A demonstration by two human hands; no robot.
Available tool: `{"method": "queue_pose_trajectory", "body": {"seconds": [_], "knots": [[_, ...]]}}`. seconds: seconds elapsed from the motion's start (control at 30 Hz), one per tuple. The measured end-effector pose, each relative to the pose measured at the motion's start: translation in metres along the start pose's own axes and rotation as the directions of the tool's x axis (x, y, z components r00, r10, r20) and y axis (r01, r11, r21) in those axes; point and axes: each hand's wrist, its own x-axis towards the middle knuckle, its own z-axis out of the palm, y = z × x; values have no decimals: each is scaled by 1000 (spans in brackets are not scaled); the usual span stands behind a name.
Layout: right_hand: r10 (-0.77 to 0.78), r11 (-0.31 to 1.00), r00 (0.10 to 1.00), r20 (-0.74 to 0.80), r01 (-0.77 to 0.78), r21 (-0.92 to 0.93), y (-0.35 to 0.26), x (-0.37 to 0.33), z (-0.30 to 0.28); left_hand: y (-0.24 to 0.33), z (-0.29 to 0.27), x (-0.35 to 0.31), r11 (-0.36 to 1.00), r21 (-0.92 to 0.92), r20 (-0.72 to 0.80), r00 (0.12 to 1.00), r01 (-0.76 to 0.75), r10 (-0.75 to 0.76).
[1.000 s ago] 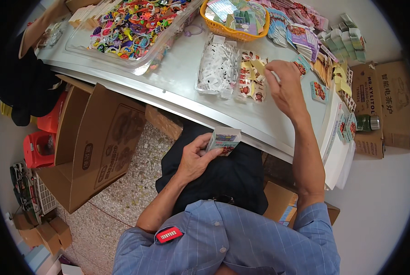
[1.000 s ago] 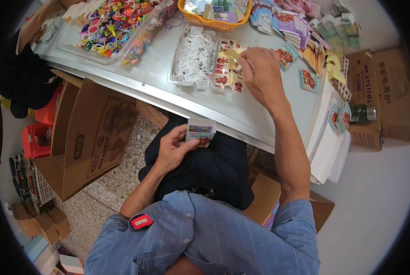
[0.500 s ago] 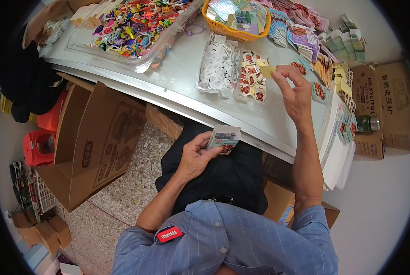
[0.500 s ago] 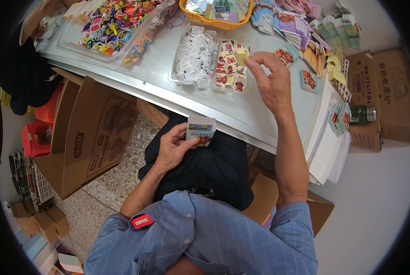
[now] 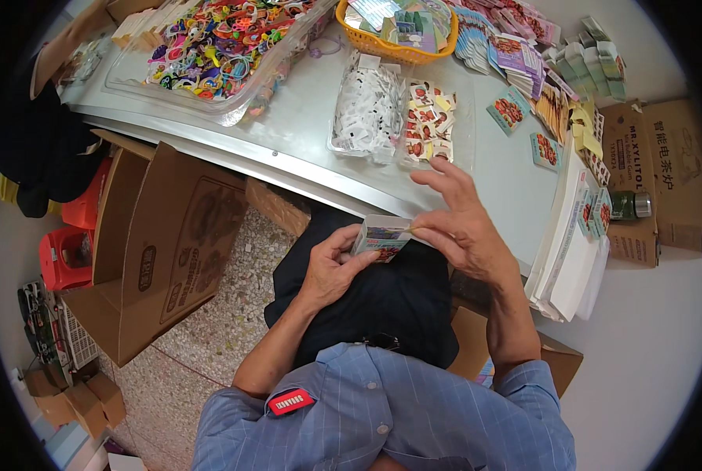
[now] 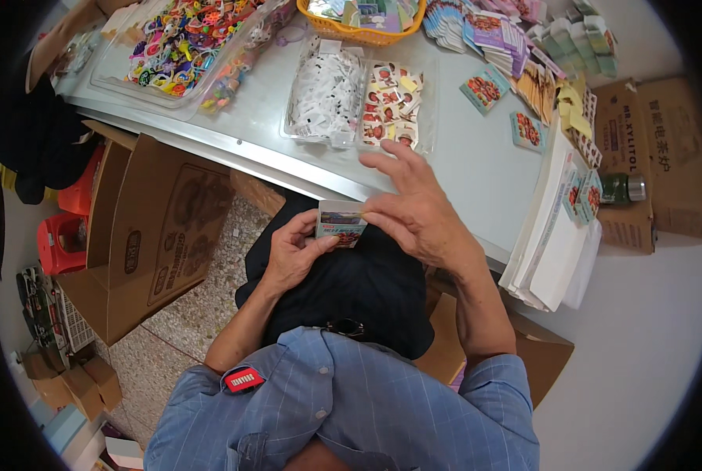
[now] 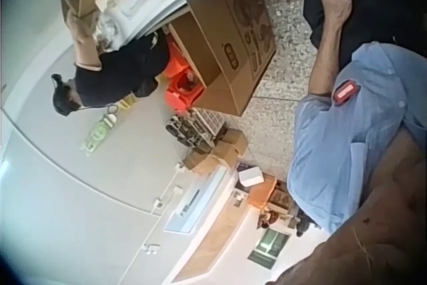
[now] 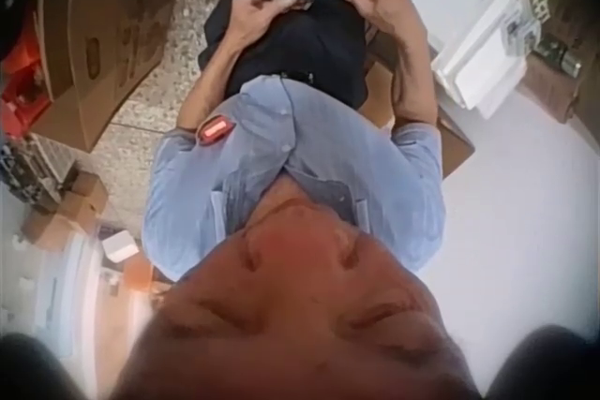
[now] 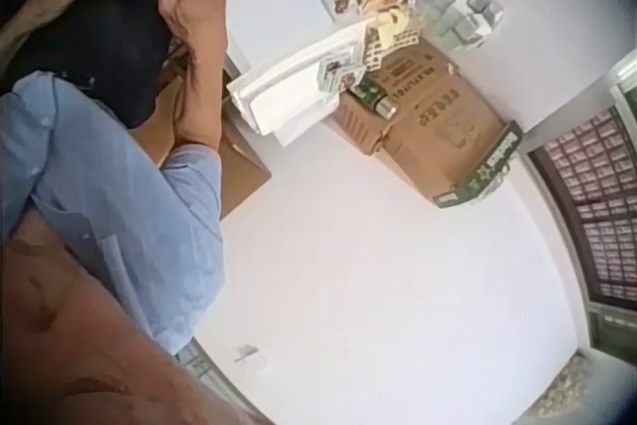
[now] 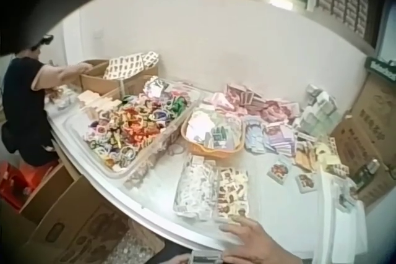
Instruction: Packing small colorful decorative items into pink envelopes on a workbench.
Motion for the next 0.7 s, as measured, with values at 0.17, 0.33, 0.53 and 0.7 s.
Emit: {"method": "queue_pose_trajectory", "body": {"seconds": [0.17, 0.33, 0.53, 0.7], "knots": [[37, 996, 995, 98, -29, -79, 0, -1, 7, -7, -4, -1, 992, 124, 24, 999, -27, 25], [-19, 988, 989, 148, 41, -152, -13, 8, 6, -7, -6, -3, 994, 91, 20, 998, -53, 52], [-89, 987, 964, -251, 53, -150, 5, 27, 5, -10, -7, -3, 993, 102, 13, 999, -52, 51], [-136, 976, 973, -188, 99, -196, 41, 98, 6, -13, -9, 0, 992, 120, 27, 999, -46, 43]]}}
